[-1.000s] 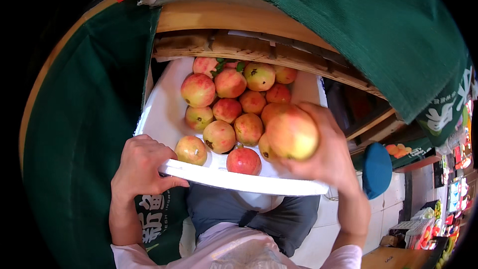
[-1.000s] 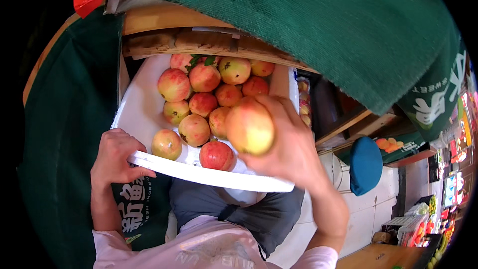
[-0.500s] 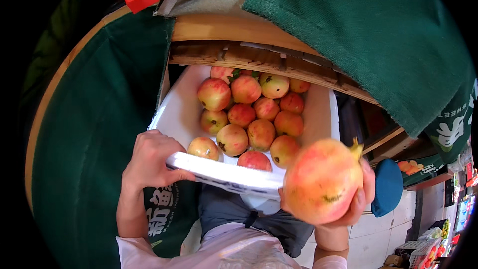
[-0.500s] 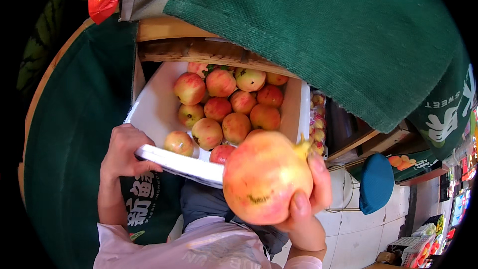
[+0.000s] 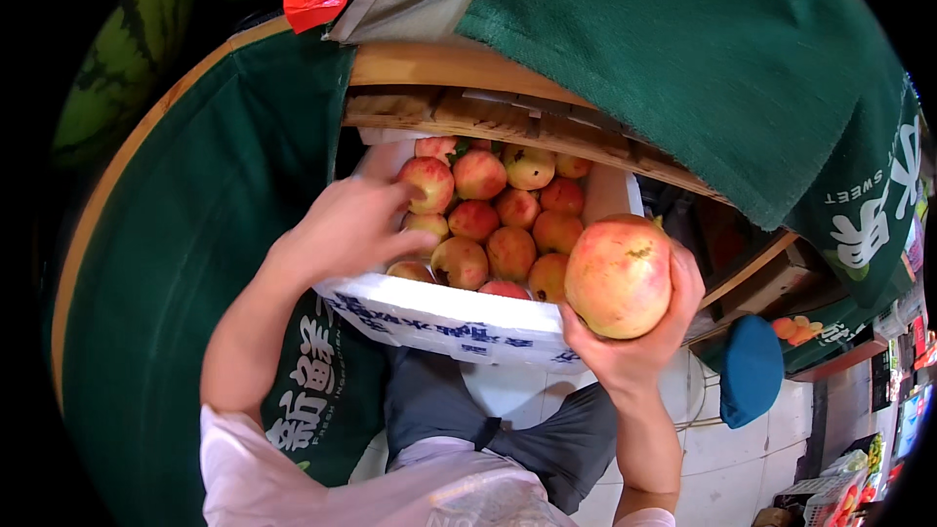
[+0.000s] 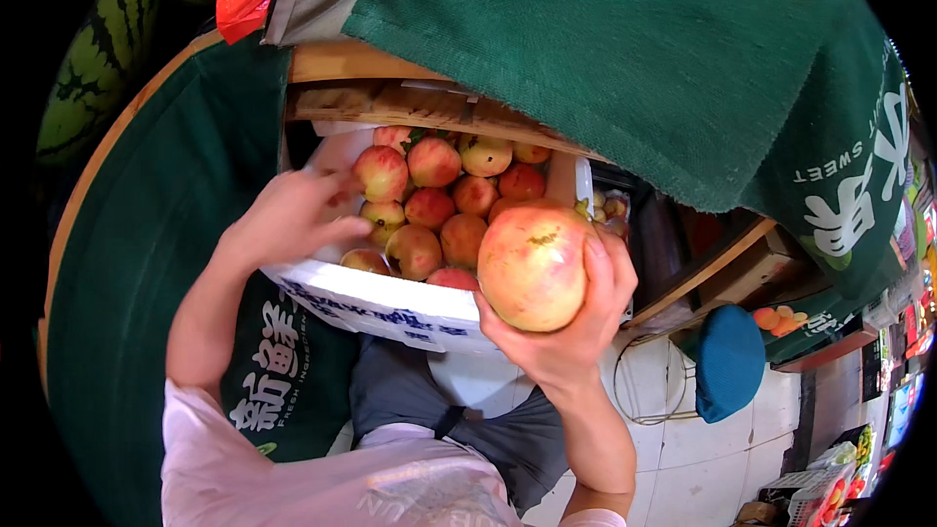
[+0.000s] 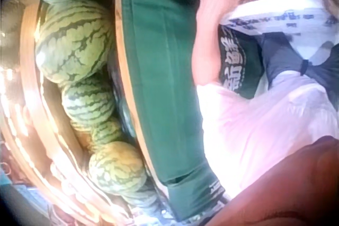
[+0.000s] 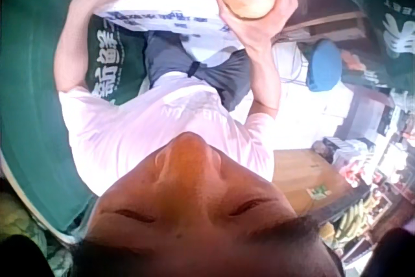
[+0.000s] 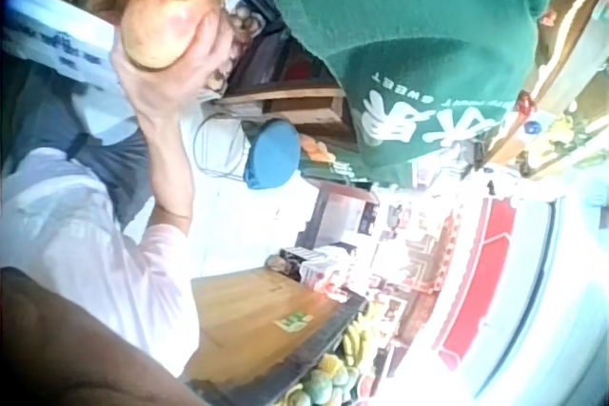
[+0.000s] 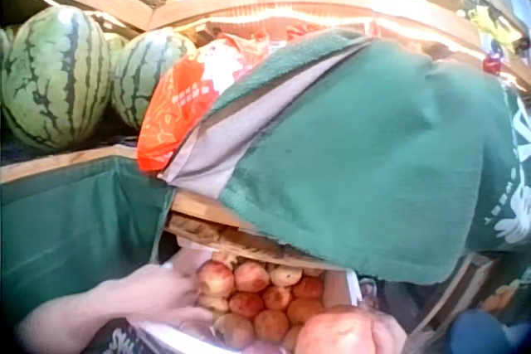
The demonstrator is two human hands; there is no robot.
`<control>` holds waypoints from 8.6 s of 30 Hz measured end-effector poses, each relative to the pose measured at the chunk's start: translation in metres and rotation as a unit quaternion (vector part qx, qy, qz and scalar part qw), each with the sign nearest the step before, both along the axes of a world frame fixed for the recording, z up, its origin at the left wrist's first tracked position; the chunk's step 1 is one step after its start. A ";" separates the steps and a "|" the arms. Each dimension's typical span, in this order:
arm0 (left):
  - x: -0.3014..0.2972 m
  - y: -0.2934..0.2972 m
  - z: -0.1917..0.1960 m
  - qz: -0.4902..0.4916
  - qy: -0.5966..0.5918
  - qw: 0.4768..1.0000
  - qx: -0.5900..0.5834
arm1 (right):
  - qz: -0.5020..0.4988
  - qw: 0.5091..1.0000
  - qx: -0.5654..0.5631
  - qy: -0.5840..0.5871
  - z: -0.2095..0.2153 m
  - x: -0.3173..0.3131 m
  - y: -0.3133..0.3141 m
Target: The person organizes various fruits on display shelves, picking up durians to check their position and picking pomegranates from a crate to hand to another person.
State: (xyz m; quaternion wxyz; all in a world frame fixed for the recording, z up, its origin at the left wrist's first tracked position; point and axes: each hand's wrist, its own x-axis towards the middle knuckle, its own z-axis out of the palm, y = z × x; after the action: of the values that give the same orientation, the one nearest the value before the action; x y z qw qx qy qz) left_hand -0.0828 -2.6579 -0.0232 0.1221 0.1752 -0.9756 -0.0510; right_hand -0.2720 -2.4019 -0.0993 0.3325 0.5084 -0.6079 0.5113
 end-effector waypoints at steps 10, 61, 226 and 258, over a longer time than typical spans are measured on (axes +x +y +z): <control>-0.100 -0.083 -0.067 0.025 -0.310 0.924 -0.222 | 0.002 1.000 -0.011 0.006 0.008 0.006 -0.001; -0.117 0.033 -0.016 -0.042 -0.107 0.990 -0.083 | 0.372 0.333 -0.496 -0.711 -0.131 0.021 0.135; -0.124 -0.052 -0.110 -0.081 -0.376 0.922 0.046 | -0.101 0.995 -0.021 -0.015 -0.043 0.020 -0.004; -0.122 0.082 0.039 -0.203 -0.076 0.856 0.469 | -0.044 0.970 -0.136 -0.198 -0.027 0.023 -0.013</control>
State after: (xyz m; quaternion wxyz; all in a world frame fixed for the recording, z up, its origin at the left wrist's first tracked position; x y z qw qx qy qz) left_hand -0.2044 -2.5755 0.0156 -0.0625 0.0133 -0.8563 -0.5125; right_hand -0.2491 -2.4154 -0.1258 0.2942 0.3198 -0.6078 0.6646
